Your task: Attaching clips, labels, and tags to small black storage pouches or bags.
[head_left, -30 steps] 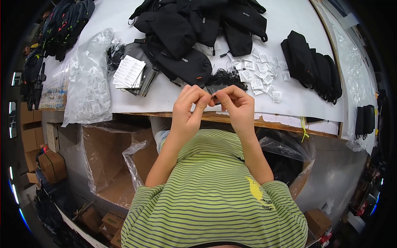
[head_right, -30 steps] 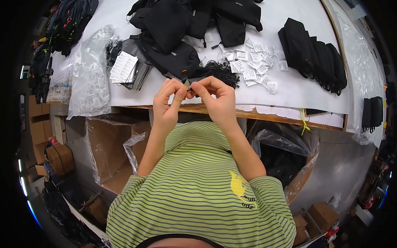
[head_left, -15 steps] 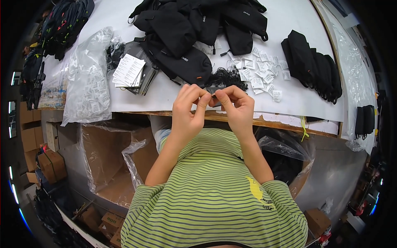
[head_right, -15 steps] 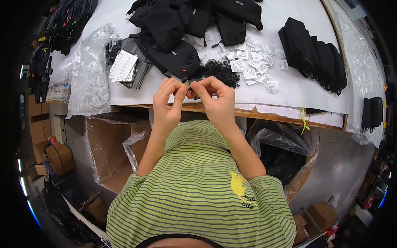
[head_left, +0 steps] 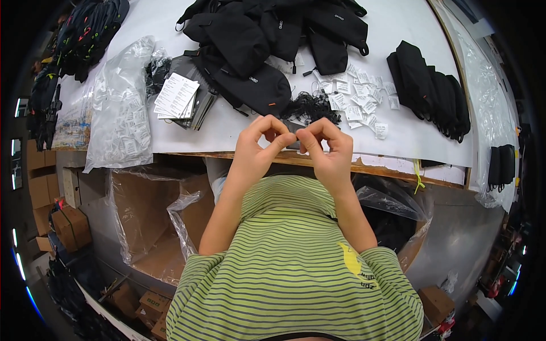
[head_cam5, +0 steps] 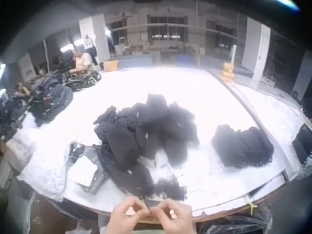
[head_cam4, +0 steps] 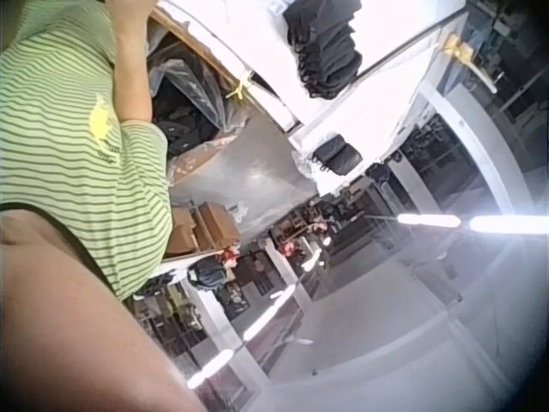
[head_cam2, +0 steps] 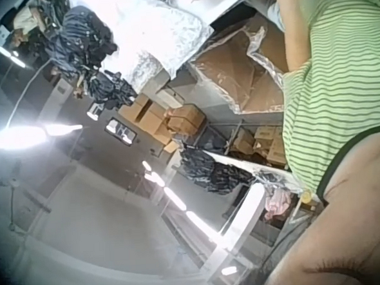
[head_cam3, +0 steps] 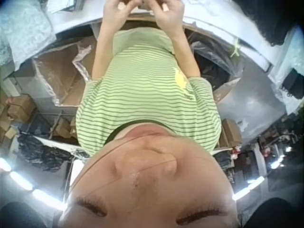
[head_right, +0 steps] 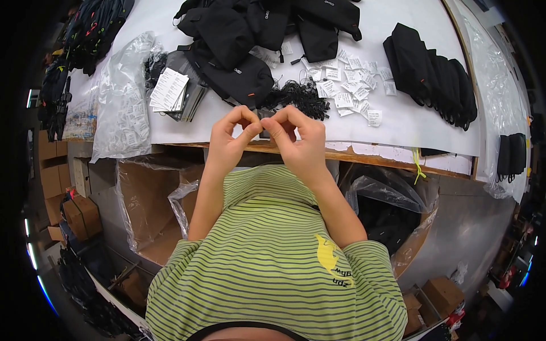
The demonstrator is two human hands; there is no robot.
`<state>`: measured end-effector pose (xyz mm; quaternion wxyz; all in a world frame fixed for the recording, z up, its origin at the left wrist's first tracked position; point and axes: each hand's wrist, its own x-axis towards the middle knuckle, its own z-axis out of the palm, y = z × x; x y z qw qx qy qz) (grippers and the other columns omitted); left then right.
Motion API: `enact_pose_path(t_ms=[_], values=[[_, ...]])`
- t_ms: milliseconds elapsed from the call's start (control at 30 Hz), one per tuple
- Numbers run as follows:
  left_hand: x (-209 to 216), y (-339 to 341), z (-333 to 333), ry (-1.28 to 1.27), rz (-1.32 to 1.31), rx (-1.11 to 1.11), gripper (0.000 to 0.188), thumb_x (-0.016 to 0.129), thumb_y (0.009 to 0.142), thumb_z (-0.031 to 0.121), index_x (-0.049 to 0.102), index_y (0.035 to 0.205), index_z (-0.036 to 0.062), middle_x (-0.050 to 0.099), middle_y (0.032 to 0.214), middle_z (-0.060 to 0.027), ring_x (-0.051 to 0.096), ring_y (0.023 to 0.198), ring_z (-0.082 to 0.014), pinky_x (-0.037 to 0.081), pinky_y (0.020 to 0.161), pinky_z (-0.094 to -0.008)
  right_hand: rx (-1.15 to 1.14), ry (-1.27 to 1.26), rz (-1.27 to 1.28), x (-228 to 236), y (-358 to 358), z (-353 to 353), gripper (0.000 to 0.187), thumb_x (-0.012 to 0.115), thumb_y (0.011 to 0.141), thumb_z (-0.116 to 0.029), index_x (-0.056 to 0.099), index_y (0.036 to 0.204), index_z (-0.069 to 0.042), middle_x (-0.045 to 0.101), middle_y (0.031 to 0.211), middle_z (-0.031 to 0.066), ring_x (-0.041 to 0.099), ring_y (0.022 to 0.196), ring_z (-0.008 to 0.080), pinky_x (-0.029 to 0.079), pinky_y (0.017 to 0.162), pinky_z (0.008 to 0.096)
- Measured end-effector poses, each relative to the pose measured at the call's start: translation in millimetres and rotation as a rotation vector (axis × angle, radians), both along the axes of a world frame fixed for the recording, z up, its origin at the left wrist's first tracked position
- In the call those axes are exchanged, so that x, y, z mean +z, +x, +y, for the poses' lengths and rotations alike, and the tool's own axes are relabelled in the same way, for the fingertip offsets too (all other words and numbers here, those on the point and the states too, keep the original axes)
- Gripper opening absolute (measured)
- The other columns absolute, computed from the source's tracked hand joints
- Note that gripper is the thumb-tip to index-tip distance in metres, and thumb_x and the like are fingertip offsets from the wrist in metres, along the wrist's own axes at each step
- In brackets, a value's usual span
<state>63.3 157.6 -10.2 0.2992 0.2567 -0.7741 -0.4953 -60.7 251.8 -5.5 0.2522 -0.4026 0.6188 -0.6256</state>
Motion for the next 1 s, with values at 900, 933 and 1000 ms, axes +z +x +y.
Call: enact_pose_path(t_ms=[900, 933, 1000], values=[[-10.5, 27.7, -14.5, 0.118, 0.153, 0.191, 0.021, 0.059, 0.089, 0.009, 0.060, 0.109, 0.0032, 0.060, 0.109, -0.0064, 0.055, 0.087, -0.0122, 0.044, 0.076, -0.0248, -0.092, 0.089, 0.646, 1.0, -26.4, -76.0, 0.016, 0.061, 0.082, -0.019, 0.071, 0.091, -0.009, 0.069, 0.079, 0.0094, 0.066, 0.068, 0.0264, 0.051, 0.061, 0.0338], [-7.6, 23.3, -18.1, -0.091, 0.198, 0.315, 0.028, 0.059, 0.087, 0.008, 0.058, 0.115, 0.0049, 0.056, 0.119, -0.0083, 0.056, 0.092, -0.0156, 0.045, 0.078, -0.0271, -0.095, 0.091, 0.646, 7.6, -28.9, -69.3, 0.016, 0.061, 0.082, -0.019, 0.071, 0.091, -0.009, 0.069, 0.079, 0.0094, 0.066, 0.068, 0.0264, 0.051, 0.061, 0.0338], [-0.4, 23.6, -28.5, -0.271, 0.105, 0.293, 0.039, 0.062, 0.082, 0.005, 0.055, 0.120, 0.0085, 0.049, 0.129, -0.0085, 0.051, 0.104, -0.0227, 0.043, 0.087, -0.0330, -0.044, 0.092, 0.603, 29.1, -30.1, -53.0, 0.016, 0.063, 0.081, -0.018, 0.071, 0.091, -0.008, 0.069, 0.080, 0.0083, 0.066, 0.067, 0.0240, 0.050, 0.060, 0.0310]])
